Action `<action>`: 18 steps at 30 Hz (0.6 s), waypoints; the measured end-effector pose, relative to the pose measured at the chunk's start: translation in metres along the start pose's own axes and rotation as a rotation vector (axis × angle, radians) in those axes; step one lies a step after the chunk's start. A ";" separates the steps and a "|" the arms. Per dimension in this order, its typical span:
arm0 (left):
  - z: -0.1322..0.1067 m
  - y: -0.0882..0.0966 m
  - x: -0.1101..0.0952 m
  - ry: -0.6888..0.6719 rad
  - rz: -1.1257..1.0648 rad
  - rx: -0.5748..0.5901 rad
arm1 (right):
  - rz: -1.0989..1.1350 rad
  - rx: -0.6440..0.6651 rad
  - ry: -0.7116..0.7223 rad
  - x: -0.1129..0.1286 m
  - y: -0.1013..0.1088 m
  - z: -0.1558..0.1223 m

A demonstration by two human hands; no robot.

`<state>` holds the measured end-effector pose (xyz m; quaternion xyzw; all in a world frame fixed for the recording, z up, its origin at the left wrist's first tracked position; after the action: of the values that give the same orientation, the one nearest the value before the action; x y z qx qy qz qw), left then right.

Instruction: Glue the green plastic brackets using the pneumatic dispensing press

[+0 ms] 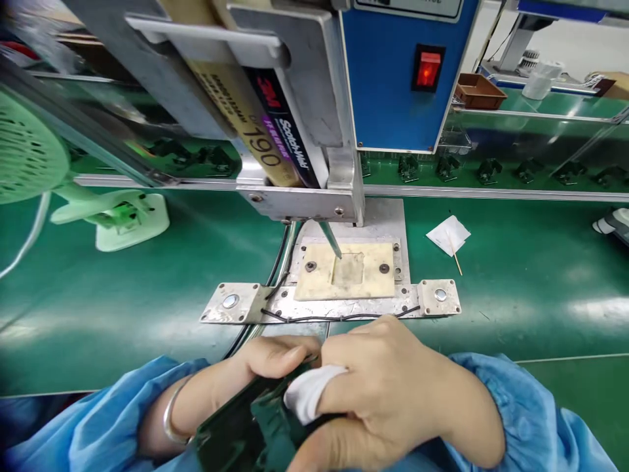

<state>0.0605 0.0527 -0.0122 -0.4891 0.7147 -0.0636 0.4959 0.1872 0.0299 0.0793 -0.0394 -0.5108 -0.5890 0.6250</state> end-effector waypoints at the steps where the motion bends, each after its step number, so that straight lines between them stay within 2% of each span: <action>1: -0.001 0.001 0.003 0.007 -0.013 0.009 | -0.023 0.004 -0.012 0.000 -0.002 -0.001; 6: -0.004 -0.010 0.010 0.048 0.070 0.171 | 0.055 0.037 -0.054 0.004 -0.001 -0.016; 10: -0.004 -0.014 0.006 0.027 0.084 0.159 | 0.009 0.015 -0.058 0.007 0.001 -0.017; 14: -0.003 -0.016 -0.002 -0.026 0.210 0.234 | -0.027 -0.036 0.021 0.008 0.001 -0.012; 16: -0.002 -0.016 -0.004 -0.030 0.262 0.275 | -0.042 -0.017 -0.005 0.006 0.000 -0.014; 18: -0.003 -0.013 -0.007 -0.041 0.278 0.233 | -0.067 0.043 -0.069 0.003 0.000 -0.022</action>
<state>0.0663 0.0497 0.0013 -0.3259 0.7531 -0.0670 0.5676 0.1991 0.0133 0.0709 -0.0290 -0.5457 -0.5968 0.5875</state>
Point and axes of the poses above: each hand's wrist, its own z-axis towards the middle knuckle, its own y-axis out of the back of the hand, x = y × z, the point moved 5 cm from there along z, towards the middle knuckle, and after that the axes turned 1 degree about -y, right-handed, at the moved point
